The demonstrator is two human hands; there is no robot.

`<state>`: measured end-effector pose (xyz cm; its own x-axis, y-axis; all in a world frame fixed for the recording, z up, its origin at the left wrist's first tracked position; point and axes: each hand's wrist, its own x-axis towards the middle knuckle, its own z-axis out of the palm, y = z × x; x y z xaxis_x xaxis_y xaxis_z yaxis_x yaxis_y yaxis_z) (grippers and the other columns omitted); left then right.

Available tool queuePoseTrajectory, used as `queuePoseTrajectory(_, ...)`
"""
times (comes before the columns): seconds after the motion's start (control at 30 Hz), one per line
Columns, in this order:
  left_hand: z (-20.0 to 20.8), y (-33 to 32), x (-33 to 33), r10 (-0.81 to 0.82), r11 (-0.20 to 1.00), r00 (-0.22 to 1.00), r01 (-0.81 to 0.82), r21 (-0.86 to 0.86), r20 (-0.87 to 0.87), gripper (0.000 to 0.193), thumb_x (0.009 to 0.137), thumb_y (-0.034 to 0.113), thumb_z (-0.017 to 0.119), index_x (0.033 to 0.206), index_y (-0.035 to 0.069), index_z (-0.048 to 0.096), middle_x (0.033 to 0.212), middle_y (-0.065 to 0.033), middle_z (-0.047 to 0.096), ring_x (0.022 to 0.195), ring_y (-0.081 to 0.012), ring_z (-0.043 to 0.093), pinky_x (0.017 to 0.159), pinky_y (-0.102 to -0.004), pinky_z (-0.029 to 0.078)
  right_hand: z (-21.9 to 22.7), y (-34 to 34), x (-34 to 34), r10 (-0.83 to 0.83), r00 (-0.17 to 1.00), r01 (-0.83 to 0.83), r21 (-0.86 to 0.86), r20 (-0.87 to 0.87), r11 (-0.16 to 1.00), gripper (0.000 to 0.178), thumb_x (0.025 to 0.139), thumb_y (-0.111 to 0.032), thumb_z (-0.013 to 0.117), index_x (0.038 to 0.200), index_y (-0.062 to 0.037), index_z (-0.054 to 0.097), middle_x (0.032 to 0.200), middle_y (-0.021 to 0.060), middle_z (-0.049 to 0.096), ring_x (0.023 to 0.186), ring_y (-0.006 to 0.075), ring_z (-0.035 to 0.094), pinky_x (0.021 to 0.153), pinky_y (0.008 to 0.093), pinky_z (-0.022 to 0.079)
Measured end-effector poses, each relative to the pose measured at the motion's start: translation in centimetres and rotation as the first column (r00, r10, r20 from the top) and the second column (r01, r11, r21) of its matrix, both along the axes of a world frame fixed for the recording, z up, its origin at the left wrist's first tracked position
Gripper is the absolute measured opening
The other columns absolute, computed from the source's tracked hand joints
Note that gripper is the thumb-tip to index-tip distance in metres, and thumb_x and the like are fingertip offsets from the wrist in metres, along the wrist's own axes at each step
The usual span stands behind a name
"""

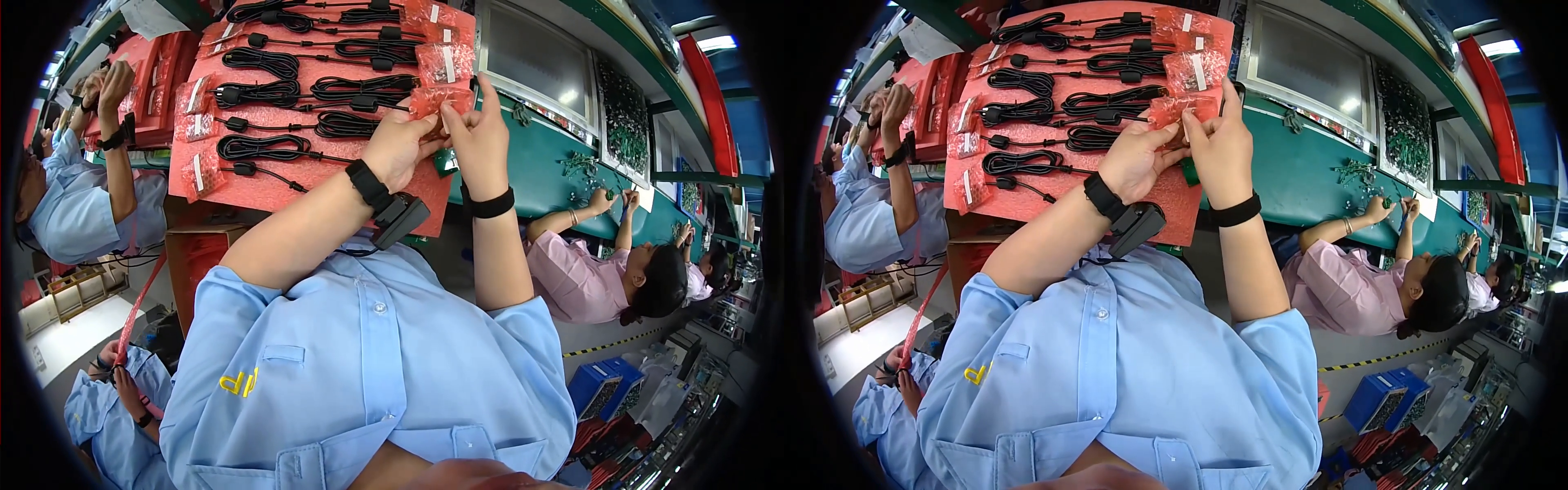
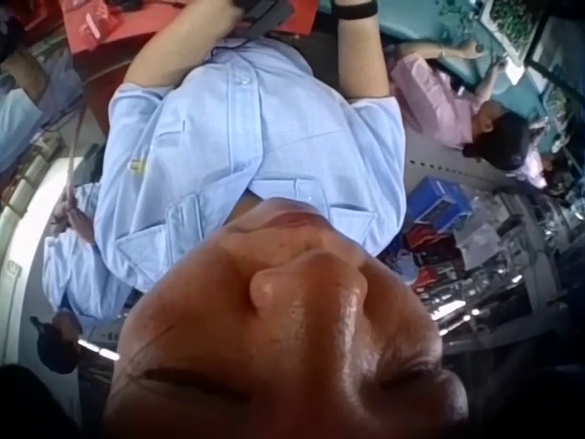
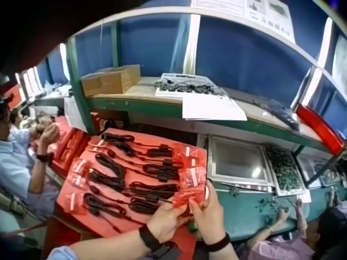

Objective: The person picks up a circuit board and a cable, inserts them into a red bubble wrap bag, and places the packaged item onto a pink foam board, repeating the process for several units.

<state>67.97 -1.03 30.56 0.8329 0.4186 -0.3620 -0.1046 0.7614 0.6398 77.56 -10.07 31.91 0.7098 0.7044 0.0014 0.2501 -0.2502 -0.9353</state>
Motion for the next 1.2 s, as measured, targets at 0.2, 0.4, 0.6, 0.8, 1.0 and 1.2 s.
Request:
queuePoseTrajectory(0.2, -0.3, 0.6, -0.6, -0.003, 0.998, 0.999, 0.005, -0.065, 0.033, 0.016, 0.092, 0.004, 0.047, 0.104, -0.001, 0.056, 0.098, -0.0096, 0.062, 0.085, -0.0194, 0.062, 0.080, -0.0349, 0.052, 1.2, -1.0, 0.0, 0.022, 0.974, 0.051, -0.308, 0.227, 0.950, 0.068, 0.082, -0.025, 0.067, 0.138, -0.0064, 0.035, 0.077, 0.0142, 0.063, 0.066, 0.0266, 0.061, 0.064, 0.0324, 0.049)
queuePoseTrajectory(0.4, -1.0, 1.0, -0.9, -0.040, 0.990, 0.998, 0.045, -0.133, 0.040, 0.015, 0.092, 0.004, 0.048, 0.102, -0.003, 0.056, 0.098, -0.0113, 0.062, 0.085, -0.0197, 0.062, 0.080, -0.0348, 0.053, 1.8, -1.7, 2.0, 0.215, 0.294, -0.132, -0.183, 0.931, 0.974, 0.065, 0.073, -0.025, 0.074, 0.132, -0.0161, 0.048, 0.105, 0.0170, 0.061, 0.095, 0.0290, 0.059, 0.086, 0.0330, 0.045)
queuePoseTrajectory(0.6, -1.1, 0.9, -2.0, -0.123, 0.984, 0.991, 0.127, -0.121, 0.047, 0.020, 0.092, 0.006, 0.050, 0.109, -0.002, 0.056, 0.104, -0.0109, 0.062, 0.095, -0.0193, 0.062, 0.086, -0.0330, 0.052, 2.1, -1.1, 3.5, 0.521, 0.751, -0.426, -0.305, 0.406, 0.852, 0.064, 0.067, -0.020, 0.078, 0.126, -0.0111, 0.054, 0.108, 0.0134, 0.061, 0.098, 0.0293, 0.059, 0.088, 0.0330, 0.045)
queuePoseTrajectory(0.8, 1.1, -1.6, -4.6, -0.096, 0.986, 0.991, 0.081, 0.149, 0.095, 0.029, 0.090, 0.015, 0.058, 0.113, 0.000, 0.049, 0.100, -0.0055, 0.060, 0.093, -0.0107, 0.058, 0.075, -0.0261, 0.046, 2.9, 0.5, 3.3, 0.486, 0.781, -0.460, -0.166, 0.392, 0.872, 0.050, 0.063, -0.012, 0.079, 0.108, -0.0033, 0.058, 0.097, 0.0105, 0.063, 0.089, 0.0186, 0.060, 0.079, 0.0301, 0.047)
queuePoseTrajectory(1.0, 5.2, -2.7, -17.4, -0.111, 0.872, 0.982, 0.024, 0.490, 0.150, 0.035, 0.092, 0.020, 0.055, 0.121, 0.000, 0.050, 0.103, -0.0099, 0.061, 0.089, -0.0138, 0.062, 0.070, -0.0260, 0.049, -1.5, -1.2, 7.2, 0.364, 0.895, -0.371, -0.026, 0.259, 0.928, 0.060, 0.075, -0.016, 0.076, 0.126, -0.0064, 0.046, 0.113, 0.0099, 0.056, 0.093, 0.0180, 0.058, 0.075, 0.0293, 0.049)
queuePoseTrajectory(1.2, -1.1, 1.5, -36.4, 0.353, 0.884, 0.935, -0.340, 0.320, 0.016, 0.023, 0.092, 0.024, 0.053, 0.098, 0.001, 0.057, 0.104, -0.0147, 0.066, 0.085, -0.0212, 0.066, 0.068, -0.0290, 0.053, -2.7, -2.6, 4.5, 0.086, 0.906, -0.040, -0.117, 0.414, 0.992, 0.052, 0.082, -0.018, 0.071, 0.125, -0.0048, 0.044, 0.108, 0.0128, 0.058, 0.085, 0.0205, 0.060, 0.069, 0.0291, 0.050)
